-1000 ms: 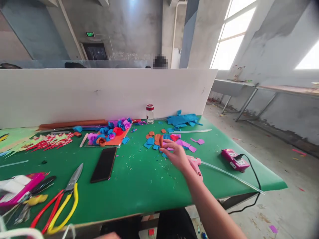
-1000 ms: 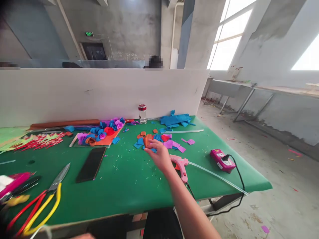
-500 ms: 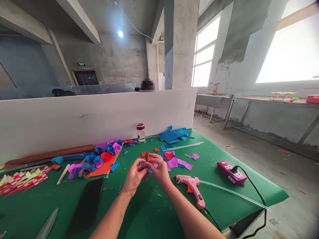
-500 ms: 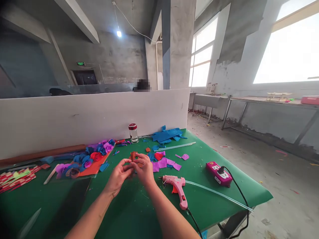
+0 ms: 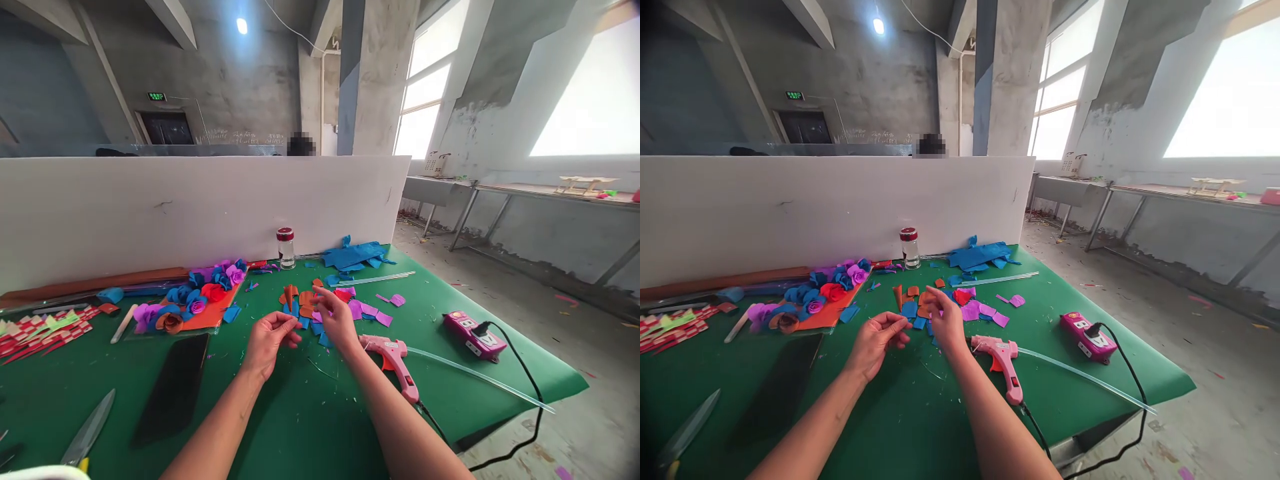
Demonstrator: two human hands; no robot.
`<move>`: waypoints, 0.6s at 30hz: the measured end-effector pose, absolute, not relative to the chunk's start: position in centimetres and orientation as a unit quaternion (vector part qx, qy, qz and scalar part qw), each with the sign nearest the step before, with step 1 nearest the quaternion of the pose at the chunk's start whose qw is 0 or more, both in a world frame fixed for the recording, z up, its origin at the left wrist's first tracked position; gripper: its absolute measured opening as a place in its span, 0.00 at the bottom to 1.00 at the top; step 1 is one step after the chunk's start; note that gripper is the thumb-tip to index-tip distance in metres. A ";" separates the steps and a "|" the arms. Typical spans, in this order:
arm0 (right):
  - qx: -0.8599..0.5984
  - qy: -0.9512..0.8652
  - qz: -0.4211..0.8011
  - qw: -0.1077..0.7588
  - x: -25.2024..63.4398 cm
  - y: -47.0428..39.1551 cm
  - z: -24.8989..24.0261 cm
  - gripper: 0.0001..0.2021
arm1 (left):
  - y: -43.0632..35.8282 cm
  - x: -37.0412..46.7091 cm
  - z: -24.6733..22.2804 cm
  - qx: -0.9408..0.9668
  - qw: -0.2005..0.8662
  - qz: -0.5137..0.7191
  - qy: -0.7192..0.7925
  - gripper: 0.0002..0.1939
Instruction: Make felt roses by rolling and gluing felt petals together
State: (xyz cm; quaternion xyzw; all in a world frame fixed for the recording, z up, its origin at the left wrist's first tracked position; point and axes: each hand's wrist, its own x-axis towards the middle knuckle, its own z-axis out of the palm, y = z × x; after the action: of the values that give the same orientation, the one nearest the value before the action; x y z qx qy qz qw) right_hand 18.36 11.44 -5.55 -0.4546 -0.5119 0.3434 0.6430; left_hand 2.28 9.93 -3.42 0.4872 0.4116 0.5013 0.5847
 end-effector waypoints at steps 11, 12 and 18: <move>-0.371 -0.531 0.494 0.579 16.6 10.4 -5.4 0.18 | 10.0 2.6 -4.2 0.490 0.615 0.479 0.390 0.17; -0.372 -0.528 0.496 0.580 16.7 10.4 -5.3 0.17 | 10.0 2.8 -4.3 0.493 0.616 0.476 0.389 0.17; -0.400 -0.519 0.483 0.581 16.8 10.3 -5.3 0.17 | 9.2 2.2 -2.9 0.581 0.547 0.410 0.442 0.21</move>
State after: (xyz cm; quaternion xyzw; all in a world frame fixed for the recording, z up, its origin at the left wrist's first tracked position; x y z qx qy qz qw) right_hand 16.75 10.32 -5.27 -0.3999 -0.5187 0.4830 0.5811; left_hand 2.17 9.18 -2.94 0.5807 0.4419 0.4104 0.5468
